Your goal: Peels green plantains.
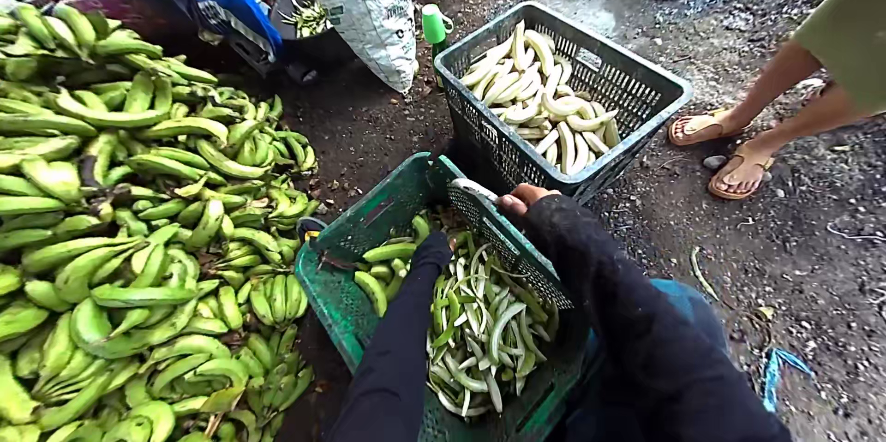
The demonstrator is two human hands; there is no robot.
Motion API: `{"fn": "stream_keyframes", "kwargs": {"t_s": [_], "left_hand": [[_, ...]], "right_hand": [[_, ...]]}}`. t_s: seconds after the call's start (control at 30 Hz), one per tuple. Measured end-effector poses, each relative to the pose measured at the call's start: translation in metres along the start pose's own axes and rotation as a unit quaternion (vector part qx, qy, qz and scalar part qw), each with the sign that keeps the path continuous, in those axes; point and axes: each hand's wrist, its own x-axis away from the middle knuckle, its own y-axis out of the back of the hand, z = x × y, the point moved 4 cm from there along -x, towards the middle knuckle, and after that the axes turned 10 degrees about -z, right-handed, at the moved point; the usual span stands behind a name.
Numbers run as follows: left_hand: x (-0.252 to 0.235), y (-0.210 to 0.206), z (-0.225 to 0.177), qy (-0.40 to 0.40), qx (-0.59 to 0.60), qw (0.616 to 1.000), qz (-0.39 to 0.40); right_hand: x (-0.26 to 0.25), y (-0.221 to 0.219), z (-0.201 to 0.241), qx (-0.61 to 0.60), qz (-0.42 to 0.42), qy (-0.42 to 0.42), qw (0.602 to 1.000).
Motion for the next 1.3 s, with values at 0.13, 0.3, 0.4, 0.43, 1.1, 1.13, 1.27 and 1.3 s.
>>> {"fn": "stream_keyframes", "kwargs": {"t_s": [0.13, 0.3, 0.4, 0.43, 1.1, 1.13, 1.27, 1.3], "left_hand": [[-0.016, -0.035, -0.011, 0.028, -0.024, 0.999, 0.016], [-0.005, -0.025, 0.009, 0.006, -0.041, 0.999, 0.033], [0.027, 0.001, 0.027, 0.000, 0.007, 1.000, 0.004], [0.043, 0.017, 0.034, 0.004, 0.052, 0.998, -0.031], [0.213, -0.053, 0.074, 0.248, 0.807, 0.492, -0.214], [0.211, -0.059, 0.079, 0.208, 0.769, 0.540, -0.272], [0.258, 0.036, 0.082, 0.293, 0.588, 0.747, -0.100], [0.257, 0.045, 0.082, 0.304, 0.571, 0.757, -0.090]], "right_hand": [[0.010, 0.017, 0.022, 0.009, 0.024, -0.020, 0.999], [0.011, 0.008, 0.007, -0.024, -0.064, 0.091, 0.994], [0.011, 0.007, 0.010, -0.016, 0.005, 0.036, 0.999], [0.008, 0.000, 0.001, -0.015, -0.024, 0.066, 0.997], [0.233, -0.059, 0.039, 0.080, 0.184, -0.003, 0.980], [0.239, -0.062, 0.051, 0.091, 0.209, -0.001, 0.974], [0.233, -0.076, 0.085, 0.087, 0.227, 0.021, 0.970], [0.230, -0.079, 0.089, 0.078, 0.228, 0.025, 0.970]]}}
